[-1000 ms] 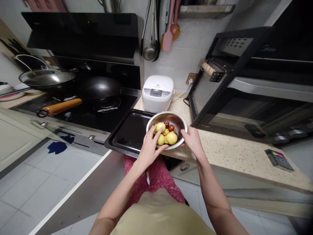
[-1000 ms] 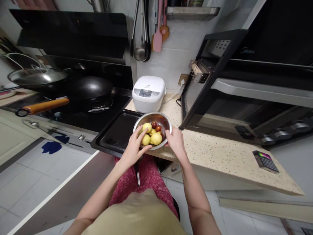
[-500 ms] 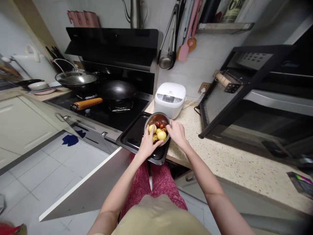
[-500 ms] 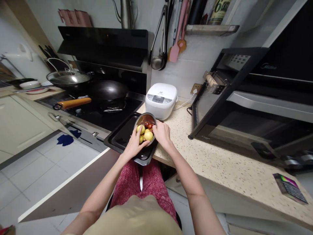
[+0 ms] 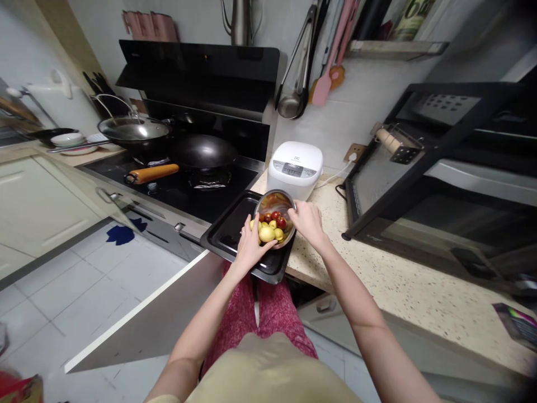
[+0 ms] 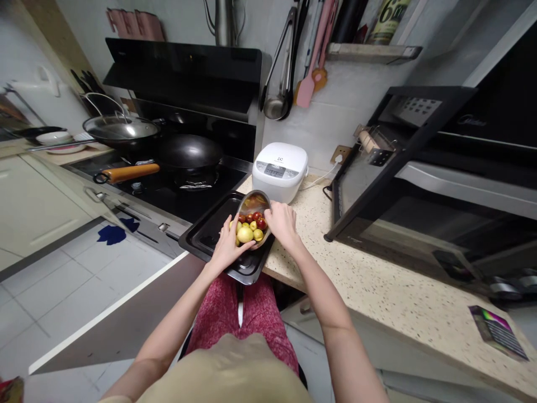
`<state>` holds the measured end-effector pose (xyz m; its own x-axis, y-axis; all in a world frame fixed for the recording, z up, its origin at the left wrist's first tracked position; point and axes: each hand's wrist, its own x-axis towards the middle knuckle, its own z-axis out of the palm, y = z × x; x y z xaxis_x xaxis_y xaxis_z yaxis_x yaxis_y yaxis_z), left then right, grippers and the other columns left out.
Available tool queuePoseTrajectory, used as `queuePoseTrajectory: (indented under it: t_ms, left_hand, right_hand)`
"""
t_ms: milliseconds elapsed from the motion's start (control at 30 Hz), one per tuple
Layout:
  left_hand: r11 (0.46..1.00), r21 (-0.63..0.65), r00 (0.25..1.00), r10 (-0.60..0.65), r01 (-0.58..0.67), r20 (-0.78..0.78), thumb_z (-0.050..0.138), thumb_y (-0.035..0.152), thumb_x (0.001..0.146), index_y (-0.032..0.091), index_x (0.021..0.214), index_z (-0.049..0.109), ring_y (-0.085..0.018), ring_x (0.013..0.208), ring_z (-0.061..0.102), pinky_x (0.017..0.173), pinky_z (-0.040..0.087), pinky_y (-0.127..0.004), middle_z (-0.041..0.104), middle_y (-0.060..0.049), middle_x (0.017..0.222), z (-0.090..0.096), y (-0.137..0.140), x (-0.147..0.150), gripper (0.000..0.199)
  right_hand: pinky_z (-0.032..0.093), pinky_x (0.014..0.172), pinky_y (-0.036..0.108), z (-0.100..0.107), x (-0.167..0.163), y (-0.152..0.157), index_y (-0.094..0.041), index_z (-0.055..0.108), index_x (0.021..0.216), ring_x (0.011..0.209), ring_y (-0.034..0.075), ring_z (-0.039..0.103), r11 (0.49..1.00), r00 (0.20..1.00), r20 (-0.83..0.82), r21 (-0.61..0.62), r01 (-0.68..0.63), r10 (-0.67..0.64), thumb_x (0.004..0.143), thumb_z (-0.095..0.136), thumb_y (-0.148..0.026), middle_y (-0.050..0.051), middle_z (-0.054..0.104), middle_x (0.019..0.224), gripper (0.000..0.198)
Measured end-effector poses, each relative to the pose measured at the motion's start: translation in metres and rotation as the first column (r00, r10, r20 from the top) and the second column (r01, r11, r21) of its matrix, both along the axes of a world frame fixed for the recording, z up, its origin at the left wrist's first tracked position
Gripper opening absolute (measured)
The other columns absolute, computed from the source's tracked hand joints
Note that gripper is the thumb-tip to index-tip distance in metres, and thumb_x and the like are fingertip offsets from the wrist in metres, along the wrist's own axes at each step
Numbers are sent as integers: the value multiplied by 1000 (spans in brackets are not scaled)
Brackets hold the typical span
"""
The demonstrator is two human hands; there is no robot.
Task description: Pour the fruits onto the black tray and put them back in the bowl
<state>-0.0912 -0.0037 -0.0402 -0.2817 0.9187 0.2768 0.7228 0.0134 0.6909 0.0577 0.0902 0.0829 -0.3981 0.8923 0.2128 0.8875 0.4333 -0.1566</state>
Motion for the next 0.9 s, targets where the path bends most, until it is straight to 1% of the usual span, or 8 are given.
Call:
queuePoseTrajectory:
  t_ms: [167, 267, 367, 467, 533, 633, 767, 900]
  left_hand:
    - [1000, 8, 1000, 3, -3, 12, 78, 54, 85, 23, 165, 19, -49, 154, 30, 118, 32, -68, 22, -27, 166, -8, 2, -4, 104]
    - [1000, -11, 1000, 8, -8, -20, 78, 55, 85, 21, 164, 21, -49, 153, 33, 118, 34, -67, 26, -27, 165, -7, 1, -5, 103]
    - [1000, -30, 998, -12, 10, -58, 78, 53, 85, 19, 164, 22, -47, 152, 34, 118, 34, -66, 29, -29, 163, -5, 0, -5, 103]
    - [999, -17, 997, -31, 30, -67, 80, 50, 84, 20, 163, 23, -45, 153, 34, 119, 34, -64, 31, -27, 162, -6, 0, -6, 102]
    - [999, 3, 996, -47, 48, -75, 82, 46, 82, 22, 162, 24, -43, 153, 33, 119, 34, -63, 31, -25, 163, -8, 0, -7, 102]
    - [998, 1, 994, -57, 57, -91, 86, 40, 77, 22, 162, 25, -44, 154, 31, 120, 35, -62, 29, -25, 164, -9, 1, -7, 106]
    - [998, -17, 993, -61, 59, -99, 87, 39, 76, 22, 162, 26, -45, 156, 27, 121, 32, -62, 27, -26, 165, -6, 0, -7, 107]
    - [996, -21, 991, -88, 86, -98, 89, 38, 75, 22, 163, 24, -43, 159, 22, 122, 32, -60, 24, -26, 167, -1, -3, -4, 110]
  right_hand:
    - [42, 76, 30, 7, 0, 7, -16, 75, 110, 100, 28, 71, 1000, 998, 52, 16, 20, -21, 95, 44, -22, 16, 79, 107, 34]
    - [43, 78, 31, 9, 1, 10, -15, 75, 110, 102, 29, 71, 999, 996, 79, 19, 33, -34, 95, 46, -23, 17, 78, 109, 34]
    - [44, 78, 32, 12, 2, 13, -16, 75, 110, 103, 30, 72, 999, 994, 98, 27, 39, -42, 95, 46, -24, 18, 78, 109, 33]
    - [45, 78, 32, 15, 3, 16, -17, 75, 108, 104, 31, 72, 999, 993, 112, 33, 38, -41, 95, 46, -25, 18, 78, 110, 33]
    - [45, 78, 32, 17, 3, 18, -16, 76, 108, 104, 30, 72, 999, 992, 120, 35, 35, -39, 95, 47, -25, 18, 78, 110, 33]
    - [44, 78, 31, 19, 2, 21, -15, 76, 106, 103, 29, 72, 999, 991, 127, 36, 32, -37, 94, 48, -25, 18, 78, 111, 32]
    - [44, 77, 31, 23, 1, 23, -15, 76, 105, 101, 28, 72, 999, 991, 134, 35, 27, -31, 94, 49, -25, 18, 78, 110, 31]
    - [44, 76, 33, 28, -1, 24, -14, 77, 101, 101, 31, 72, 999, 990, 138, 45, 15, -21, 92, 50, -22, 19, 78, 108, 30]
